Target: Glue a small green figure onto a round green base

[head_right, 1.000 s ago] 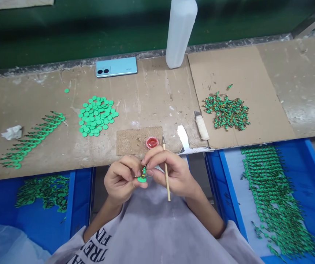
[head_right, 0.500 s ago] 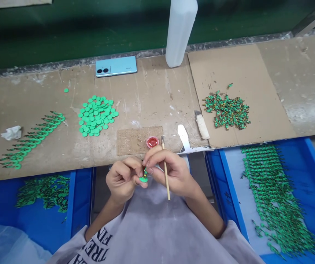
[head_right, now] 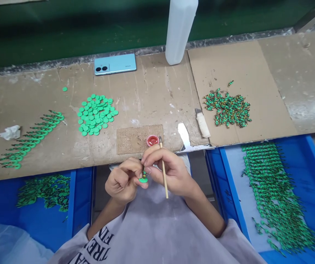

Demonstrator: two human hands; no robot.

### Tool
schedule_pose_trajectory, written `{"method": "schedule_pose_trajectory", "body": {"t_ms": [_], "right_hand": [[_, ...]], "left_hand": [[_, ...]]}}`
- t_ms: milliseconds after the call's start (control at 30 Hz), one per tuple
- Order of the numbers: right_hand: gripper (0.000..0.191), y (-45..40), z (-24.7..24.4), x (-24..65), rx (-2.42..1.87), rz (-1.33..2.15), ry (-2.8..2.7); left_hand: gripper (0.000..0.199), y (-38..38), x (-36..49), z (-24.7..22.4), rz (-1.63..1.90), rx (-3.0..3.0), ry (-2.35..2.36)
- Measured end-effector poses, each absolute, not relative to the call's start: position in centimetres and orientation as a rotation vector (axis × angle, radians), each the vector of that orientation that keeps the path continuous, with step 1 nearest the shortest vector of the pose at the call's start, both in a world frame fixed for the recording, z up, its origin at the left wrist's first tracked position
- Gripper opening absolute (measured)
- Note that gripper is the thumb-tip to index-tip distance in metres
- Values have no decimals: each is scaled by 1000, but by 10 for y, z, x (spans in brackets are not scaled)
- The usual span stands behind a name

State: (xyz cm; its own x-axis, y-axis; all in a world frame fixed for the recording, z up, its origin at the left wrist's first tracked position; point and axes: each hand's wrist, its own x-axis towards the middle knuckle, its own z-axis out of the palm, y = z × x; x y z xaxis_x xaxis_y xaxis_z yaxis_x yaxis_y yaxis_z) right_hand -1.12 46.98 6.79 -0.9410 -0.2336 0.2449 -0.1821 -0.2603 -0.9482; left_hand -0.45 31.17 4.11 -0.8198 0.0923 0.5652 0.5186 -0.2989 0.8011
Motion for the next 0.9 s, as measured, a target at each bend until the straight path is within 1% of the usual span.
{"method": "schedule_pose_trajectory", "body": {"t_ms": [233, 433, 767, 900], "right_hand": [[5, 474, 66, -11, -485, -2400, 1846], [13, 477, 66, -10, -506, -2395, 1861], [10, 476, 64, -12, -551, -2410, 1858], [10, 477, 64, -10, -558, -2394, 1914]], "left_hand": [[45, 315, -5, 41, -2241, -725, -1636], [41, 316, -7, 42, -2249, -716, -1632], [35, 315, -8, 40, -2245, -726, -1663], [38, 317, -8, 41, -2250, -675, -1662]]}}
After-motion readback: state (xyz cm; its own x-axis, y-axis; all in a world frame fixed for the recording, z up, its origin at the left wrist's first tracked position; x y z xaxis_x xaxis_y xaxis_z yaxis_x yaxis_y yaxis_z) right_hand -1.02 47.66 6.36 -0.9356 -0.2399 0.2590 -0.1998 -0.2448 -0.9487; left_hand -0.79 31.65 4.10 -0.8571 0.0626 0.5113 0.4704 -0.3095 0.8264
